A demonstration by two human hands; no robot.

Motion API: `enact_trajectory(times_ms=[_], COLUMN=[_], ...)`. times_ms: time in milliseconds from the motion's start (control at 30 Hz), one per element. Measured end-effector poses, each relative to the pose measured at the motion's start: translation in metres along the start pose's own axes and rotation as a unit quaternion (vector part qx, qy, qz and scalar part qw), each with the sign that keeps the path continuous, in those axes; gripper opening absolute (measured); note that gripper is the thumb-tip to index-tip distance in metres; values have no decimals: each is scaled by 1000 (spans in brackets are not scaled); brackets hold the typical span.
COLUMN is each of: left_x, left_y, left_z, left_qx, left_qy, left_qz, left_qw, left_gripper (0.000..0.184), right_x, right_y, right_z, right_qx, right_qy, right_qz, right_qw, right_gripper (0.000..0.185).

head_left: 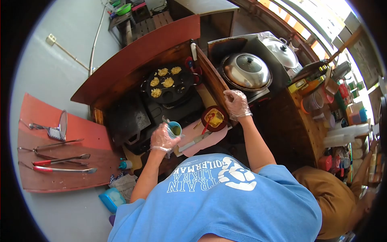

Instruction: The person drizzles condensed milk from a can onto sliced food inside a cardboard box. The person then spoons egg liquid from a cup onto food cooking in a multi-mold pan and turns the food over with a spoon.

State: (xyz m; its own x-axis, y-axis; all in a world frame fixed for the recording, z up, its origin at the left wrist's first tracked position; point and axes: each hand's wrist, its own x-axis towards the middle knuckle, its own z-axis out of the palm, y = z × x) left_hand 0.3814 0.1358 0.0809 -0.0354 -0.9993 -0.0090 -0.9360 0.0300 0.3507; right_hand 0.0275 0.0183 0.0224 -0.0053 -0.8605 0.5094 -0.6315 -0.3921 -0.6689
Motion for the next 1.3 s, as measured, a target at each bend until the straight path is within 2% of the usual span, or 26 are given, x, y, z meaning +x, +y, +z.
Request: enact_trajectory(times_ms=[100, 167, 233, 267, 433, 500, 533, 633, 800, 867, 1033, 1133, 1167, 1233, 1300], left_x=[21, 39, 58, 71, 100, 105, 104, 90, 42, 17, -56, -93, -102, -114, -115], left_y=[19, 31, 44, 43, 91, 99, 104, 103, 78, 63, 18, -10, -17, -22, -25], left_z=[11, 24, 38, 57, 69, 75, 73, 68, 47, 39, 19, 22, 24, 22, 24], left_qx=[-24, -33, -81, -73, -59, -64, -71, -91, -74, -87, -57, -27, -30, -28, -27], left_qy=[-7, -30, -42, -41, -43, -32, -45, -23, -6, 9, 83, 158, 154, 150, 134], left_qz=[38, 42, 83, 90, 75, 102, 81, 99, -26, -66, -162, -208, -238, -260, -248], left_qw=[999, 998, 992, 992, 994, 992, 993, 991, 997, 994, 982, 965, 959, 954, 959], left_gripper=[67, 68, 68, 77, 70, 69, 69, 75, 76, 85, 81, 70, 68, 68, 68], right_x=[-1, -3, -4, -4, -3, -2, -2, 2, 1, 1, 4, 3, 3, 5, 6], right_y=[4, 1, 3, 5, 7, 7, 8, 7, 2, 5, 4, 10, 12, 1, 3], right_z=[1, 1, 1, 1, 1, 0, 0, -4, -4, -3, -4, 0, 1, -1, -2], right_qx=[-1, 3, 4, 5, 16, 25, 29, 18, -3, 1, 28, 33, 33, 33, -17], right_qy=[-14, 4, 21, 12, 20, 21, 6, -8, -35, -47, -95, -103, -99, -105, -115], right_qz=[-22, -16, -50, -54, -45, -49, -48, -71, -38, -34, 42, 15, -5, 18, -30], right_qw=[1000, 1000, 999, 998, 999, 998, 998, 997, 999, 998, 994, 994, 994, 994, 993], right_gripper=[21, 17, 14, 13, 11, 11, 11, 12, 12, 12, 6, 6, 8, 8, 9])
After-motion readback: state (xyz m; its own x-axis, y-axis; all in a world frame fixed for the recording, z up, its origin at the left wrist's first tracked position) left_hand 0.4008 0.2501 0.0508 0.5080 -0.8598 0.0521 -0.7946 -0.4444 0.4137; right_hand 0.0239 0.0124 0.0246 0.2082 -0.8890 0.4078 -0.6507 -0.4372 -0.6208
